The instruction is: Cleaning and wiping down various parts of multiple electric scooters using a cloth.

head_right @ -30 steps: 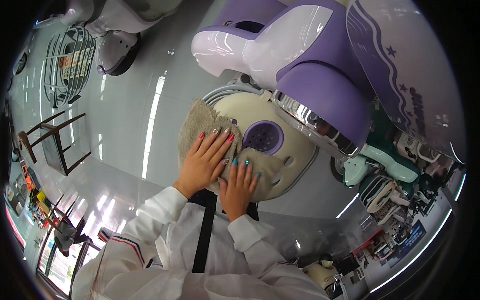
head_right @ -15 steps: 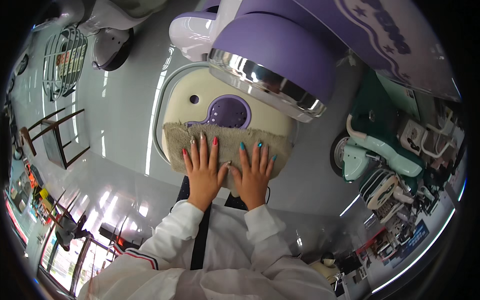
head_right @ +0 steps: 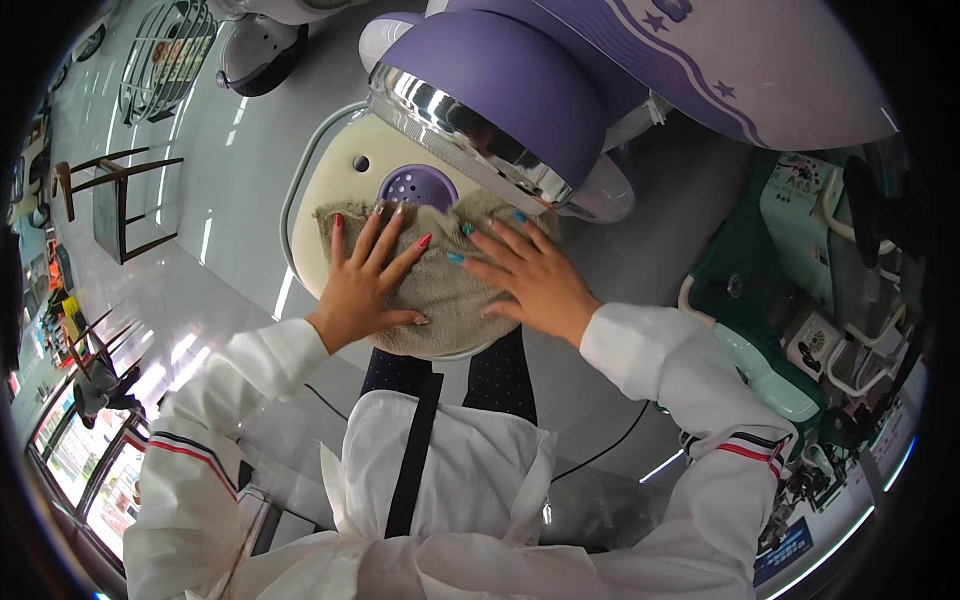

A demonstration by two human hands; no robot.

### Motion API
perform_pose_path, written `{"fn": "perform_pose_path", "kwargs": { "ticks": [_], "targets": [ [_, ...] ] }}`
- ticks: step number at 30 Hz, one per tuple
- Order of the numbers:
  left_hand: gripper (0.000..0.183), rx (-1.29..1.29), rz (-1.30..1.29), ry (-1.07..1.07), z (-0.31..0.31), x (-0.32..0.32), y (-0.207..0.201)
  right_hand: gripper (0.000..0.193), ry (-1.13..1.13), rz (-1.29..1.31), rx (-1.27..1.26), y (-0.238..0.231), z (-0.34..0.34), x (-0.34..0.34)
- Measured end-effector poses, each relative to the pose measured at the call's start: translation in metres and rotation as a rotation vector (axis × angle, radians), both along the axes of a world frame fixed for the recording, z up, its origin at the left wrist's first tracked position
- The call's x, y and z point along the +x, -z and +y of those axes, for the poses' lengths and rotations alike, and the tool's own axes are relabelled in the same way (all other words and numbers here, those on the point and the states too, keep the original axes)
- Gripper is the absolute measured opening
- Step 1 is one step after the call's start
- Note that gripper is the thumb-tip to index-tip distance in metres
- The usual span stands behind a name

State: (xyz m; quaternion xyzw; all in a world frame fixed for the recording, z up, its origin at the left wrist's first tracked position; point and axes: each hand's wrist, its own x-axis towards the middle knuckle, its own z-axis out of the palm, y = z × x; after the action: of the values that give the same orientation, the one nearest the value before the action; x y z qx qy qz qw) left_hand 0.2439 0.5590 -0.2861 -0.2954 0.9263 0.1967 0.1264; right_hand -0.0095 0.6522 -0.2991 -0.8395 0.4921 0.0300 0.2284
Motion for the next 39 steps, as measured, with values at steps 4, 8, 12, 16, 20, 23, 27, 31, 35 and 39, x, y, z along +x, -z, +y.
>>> {"fn": "perform_pose_path", "kwargs": {
  "ticks": [4,8,12,16,20,23,27,31,35,39],
  "targets": [
    [0.087,0.008,0.103,0.117,-0.027,0.013,0.012,0.066,0.133,-0.075,-0.044,0.003,-0.026,0.004],
    [0.078,-0.053,0.124,0.217,-0.061,0.015,0.017,0.070,0.188,-0.046,0.013,-0.001,-0.021,0.013],
    [0.076,-0.030,0.182,0.350,-0.073,0.039,0.028,0.074,0.142,-0.002,0.046,0.002,-0.011,0.031],
    [0.069,0.000,0.253,0.600,-0.115,0.032,0.021,0.077,0.195,-0.009,-0.018,0.003,-0.049,0.046],
    [0.069,0.099,0.289,0.613,-0.144,0.039,0.031,0.077,0.283,0.022,-0.056,0.003,-0.082,0.065],
    [0.074,0.128,0.263,0.564,-0.156,0.059,0.033,0.077,0.295,0.004,-0.054,0.002,-0.094,0.074],
    [0.077,0.042,0.137,0.339,-0.146,0.099,0.030,0.078,0.317,-0.039,-0.044,0.002,-0.106,0.099],
    [0.065,-0.042,0.253,-0.058,-0.121,0.097,0.018,0.083,0.377,-0.076,-0.061,0.006,-0.106,0.120],
    [0.064,0.208,0.353,0.245,-0.115,0.073,0.022,0.089,0.475,-0.109,-0.108,0.007,-0.100,0.109],
    [0.066,0.142,0.446,0.277,-0.127,0.058,0.029,0.092,0.573,-0.062,-0.092,0.006,-0.103,0.114]
  ]
}}
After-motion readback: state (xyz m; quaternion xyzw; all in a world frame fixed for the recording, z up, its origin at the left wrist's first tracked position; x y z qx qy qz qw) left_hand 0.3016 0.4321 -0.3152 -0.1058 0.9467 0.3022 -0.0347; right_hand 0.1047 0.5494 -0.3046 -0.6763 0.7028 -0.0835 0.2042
